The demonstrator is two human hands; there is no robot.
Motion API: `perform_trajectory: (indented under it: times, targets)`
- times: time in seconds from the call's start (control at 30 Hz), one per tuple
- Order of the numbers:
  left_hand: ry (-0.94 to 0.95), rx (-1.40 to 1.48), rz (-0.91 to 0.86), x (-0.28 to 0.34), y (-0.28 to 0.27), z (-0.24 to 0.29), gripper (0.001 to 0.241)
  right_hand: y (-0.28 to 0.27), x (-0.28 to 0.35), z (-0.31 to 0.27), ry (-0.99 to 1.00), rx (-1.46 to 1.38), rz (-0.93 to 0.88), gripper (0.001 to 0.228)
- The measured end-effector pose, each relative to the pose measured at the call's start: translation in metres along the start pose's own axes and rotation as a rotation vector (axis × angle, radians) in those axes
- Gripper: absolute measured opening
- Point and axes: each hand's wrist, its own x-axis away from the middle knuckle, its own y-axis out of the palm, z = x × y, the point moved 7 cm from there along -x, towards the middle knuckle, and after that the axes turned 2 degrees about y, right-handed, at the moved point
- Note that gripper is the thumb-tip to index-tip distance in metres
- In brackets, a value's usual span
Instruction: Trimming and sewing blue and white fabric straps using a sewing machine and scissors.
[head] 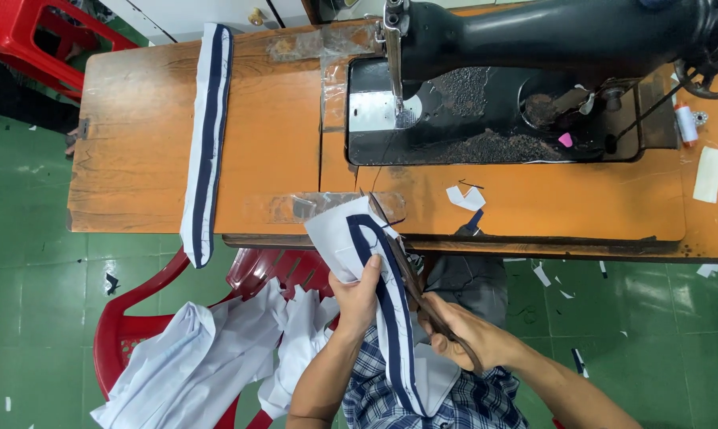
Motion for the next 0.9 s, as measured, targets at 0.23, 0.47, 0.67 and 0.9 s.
perform_trajectory:
  times: [0.23,0.47,0.67,0.9]
  targets:
    - [-0.44,-0.12,0.452,-0.031,-0.023,0.055,0.083,0.016,0.018,0.044,0.697,-0.823,0.091,0.047]
    - [-0.315,-0.043,-0.006,-0.108,-0.03,0.085,0.036,0.008,0.021,0.029,0.162,0.097,-0.098,0.051]
    - [-0.317,-0.327,-0.444,-0.089,-0.001,0.095,0.024,0.001,0.016,0.017,0.131,0.147,-0.059,0.051]
    - [-0.162,-0.273,-0.748,-0.066,0.012,0.088,0.029,-0.001,0.016,0.004,0.142,0.165,-0.031,0.047]
